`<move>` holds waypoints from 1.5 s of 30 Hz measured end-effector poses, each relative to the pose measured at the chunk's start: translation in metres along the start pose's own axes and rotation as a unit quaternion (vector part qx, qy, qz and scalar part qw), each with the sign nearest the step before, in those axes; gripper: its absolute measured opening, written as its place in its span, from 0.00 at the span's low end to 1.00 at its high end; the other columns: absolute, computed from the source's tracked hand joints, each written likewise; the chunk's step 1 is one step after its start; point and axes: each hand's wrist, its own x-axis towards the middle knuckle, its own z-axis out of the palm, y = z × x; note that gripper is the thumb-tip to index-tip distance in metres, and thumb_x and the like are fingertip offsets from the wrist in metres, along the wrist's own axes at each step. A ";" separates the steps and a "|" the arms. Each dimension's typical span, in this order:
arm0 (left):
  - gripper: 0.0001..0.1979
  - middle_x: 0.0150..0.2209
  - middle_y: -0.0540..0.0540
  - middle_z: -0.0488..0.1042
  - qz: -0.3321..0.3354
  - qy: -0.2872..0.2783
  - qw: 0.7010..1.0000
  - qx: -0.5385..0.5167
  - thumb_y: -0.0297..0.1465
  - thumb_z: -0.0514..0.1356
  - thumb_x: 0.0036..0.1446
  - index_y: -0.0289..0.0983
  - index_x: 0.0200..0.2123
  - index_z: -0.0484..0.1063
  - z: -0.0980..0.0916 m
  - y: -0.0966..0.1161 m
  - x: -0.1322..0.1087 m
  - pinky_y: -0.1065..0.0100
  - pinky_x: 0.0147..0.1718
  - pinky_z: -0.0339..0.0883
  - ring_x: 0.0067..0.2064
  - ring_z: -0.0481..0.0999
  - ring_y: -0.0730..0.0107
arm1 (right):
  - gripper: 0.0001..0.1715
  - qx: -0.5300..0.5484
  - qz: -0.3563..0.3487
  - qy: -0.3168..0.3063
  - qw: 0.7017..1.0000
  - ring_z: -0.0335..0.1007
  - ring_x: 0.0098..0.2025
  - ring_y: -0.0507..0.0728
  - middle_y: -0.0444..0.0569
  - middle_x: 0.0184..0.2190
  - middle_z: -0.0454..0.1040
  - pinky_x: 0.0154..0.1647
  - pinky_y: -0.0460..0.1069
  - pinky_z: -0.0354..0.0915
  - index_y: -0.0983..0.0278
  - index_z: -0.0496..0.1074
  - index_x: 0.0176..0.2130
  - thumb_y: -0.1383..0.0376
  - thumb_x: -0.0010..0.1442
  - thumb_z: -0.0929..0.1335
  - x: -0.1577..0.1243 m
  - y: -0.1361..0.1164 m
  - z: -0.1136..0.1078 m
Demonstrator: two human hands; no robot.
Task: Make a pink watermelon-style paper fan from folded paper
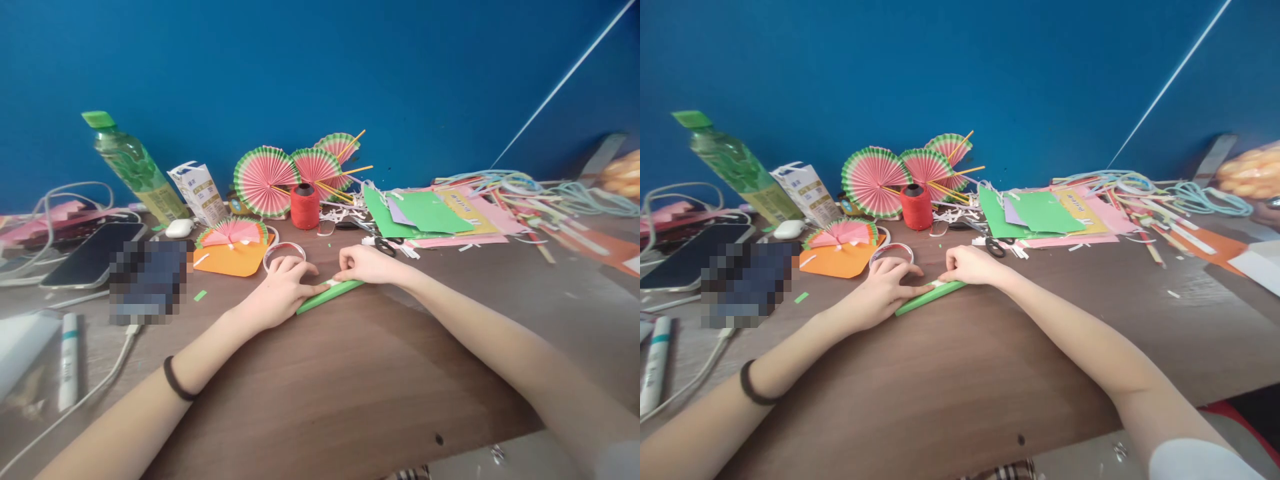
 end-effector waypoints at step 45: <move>0.07 0.31 0.49 0.73 -0.168 0.046 0.874 -0.454 0.33 0.52 0.56 0.38 0.38 0.57 -0.011 -0.002 0.004 0.67 0.32 0.66 0.32 0.74 0.71 | 0.21 0.167 -0.243 0.240 0.925 0.63 0.53 0.55 0.52 0.51 0.67 0.57 0.54 0.58 0.62 0.71 0.46 0.73 0.56 0.60 -0.017 -0.032 0.039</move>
